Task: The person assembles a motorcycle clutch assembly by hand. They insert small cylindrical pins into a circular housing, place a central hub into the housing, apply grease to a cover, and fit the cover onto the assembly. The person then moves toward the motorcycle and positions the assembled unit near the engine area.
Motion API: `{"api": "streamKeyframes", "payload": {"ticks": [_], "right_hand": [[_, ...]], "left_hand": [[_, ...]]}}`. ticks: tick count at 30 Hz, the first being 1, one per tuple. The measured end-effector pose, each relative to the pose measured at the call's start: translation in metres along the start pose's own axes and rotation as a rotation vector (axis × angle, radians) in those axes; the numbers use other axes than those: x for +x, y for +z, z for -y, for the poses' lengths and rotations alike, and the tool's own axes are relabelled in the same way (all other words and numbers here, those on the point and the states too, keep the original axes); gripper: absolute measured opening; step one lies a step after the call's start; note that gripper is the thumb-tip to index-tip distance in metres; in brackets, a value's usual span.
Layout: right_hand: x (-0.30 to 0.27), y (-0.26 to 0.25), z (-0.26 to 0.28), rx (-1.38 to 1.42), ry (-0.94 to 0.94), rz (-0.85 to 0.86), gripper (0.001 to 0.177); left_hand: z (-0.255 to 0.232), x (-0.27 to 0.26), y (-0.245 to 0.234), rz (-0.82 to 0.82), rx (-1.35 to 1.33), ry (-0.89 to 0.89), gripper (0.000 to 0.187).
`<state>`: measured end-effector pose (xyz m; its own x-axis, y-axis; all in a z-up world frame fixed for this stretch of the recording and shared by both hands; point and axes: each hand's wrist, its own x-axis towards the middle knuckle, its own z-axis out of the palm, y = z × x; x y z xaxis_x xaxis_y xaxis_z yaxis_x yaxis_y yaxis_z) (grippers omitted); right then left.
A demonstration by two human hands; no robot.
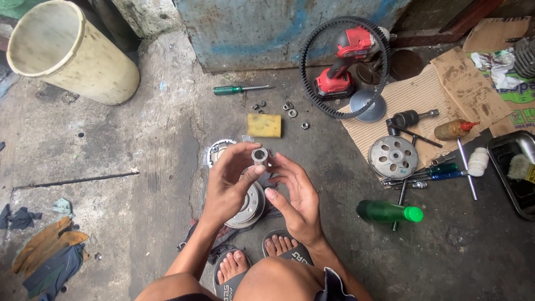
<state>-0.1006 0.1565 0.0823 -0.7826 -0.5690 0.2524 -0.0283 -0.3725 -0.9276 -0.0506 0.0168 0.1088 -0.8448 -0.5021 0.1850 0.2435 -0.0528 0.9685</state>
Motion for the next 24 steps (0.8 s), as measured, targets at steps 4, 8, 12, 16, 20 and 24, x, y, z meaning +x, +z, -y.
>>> {"api": "streamKeyframes", "payload": {"ticks": [4,8,12,16,20,24], "right_hand": [[-0.002,0.001,0.002,0.007,0.002,0.017,0.067],[-0.002,0.002,0.002,0.03,-0.006,0.03,0.072],[-0.004,0.002,0.003,0.039,-0.02,0.035,0.076],[-0.003,0.002,0.004,0.031,-0.02,0.048,0.076],[-0.003,0.001,-0.002,0.031,-0.006,0.066,0.076],[-0.003,0.0,-0.006,0.026,0.0,0.103,0.075]], "left_hand": [[0.001,-0.001,0.0,-0.021,0.002,0.002,0.042],[0.001,-0.002,-0.001,-0.056,0.03,0.021,0.043],[-0.001,-0.003,-0.002,-0.052,0.045,0.046,0.043],[0.001,-0.005,-0.002,-0.053,0.032,0.046,0.043],[0.001,-0.005,-0.005,-0.066,0.043,0.057,0.042],[0.0,-0.008,-0.012,-0.066,0.053,0.081,0.038]]}}
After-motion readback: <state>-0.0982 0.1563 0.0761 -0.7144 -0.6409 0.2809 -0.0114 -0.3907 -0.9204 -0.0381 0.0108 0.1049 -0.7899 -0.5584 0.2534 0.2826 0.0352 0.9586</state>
